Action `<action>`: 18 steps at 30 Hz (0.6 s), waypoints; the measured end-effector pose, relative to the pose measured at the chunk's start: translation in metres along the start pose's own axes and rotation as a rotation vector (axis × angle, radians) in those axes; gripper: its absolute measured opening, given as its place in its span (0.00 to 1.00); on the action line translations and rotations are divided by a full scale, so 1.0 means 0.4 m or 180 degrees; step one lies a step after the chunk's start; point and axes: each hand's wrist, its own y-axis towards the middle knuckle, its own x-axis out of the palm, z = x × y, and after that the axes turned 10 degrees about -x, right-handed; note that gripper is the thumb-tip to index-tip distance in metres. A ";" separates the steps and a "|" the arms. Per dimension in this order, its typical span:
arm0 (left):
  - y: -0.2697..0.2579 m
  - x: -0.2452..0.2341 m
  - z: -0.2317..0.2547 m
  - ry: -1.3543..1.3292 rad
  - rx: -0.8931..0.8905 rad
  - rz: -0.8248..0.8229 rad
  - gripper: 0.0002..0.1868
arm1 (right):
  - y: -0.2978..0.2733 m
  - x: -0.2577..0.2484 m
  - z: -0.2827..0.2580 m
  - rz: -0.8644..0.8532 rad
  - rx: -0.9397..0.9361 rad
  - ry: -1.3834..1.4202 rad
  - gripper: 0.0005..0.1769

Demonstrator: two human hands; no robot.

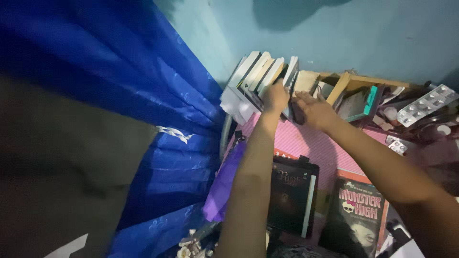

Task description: The person picks up several books and papers from a cluttered desk, flips through their pages, and places them into a new stack. They also retrieve papers from a purple plastic bag and add them to the stack.

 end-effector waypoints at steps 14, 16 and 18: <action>-0.063 -0.098 0.007 -0.0557 0.0502 0.0575 0.45 | -0.026 -0.065 0.028 0.1231 -0.0081 -0.0156 0.46; -0.109 -0.130 -0.010 -0.0744 0.0931 0.1174 0.43 | -0.099 -0.050 0.060 0.1731 0.1165 0.0155 0.38; -0.213 -0.138 -0.044 -0.0876 0.0433 0.1209 0.37 | -0.151 -0.027 0.096 0.2181 0.1423 0.0688 0.44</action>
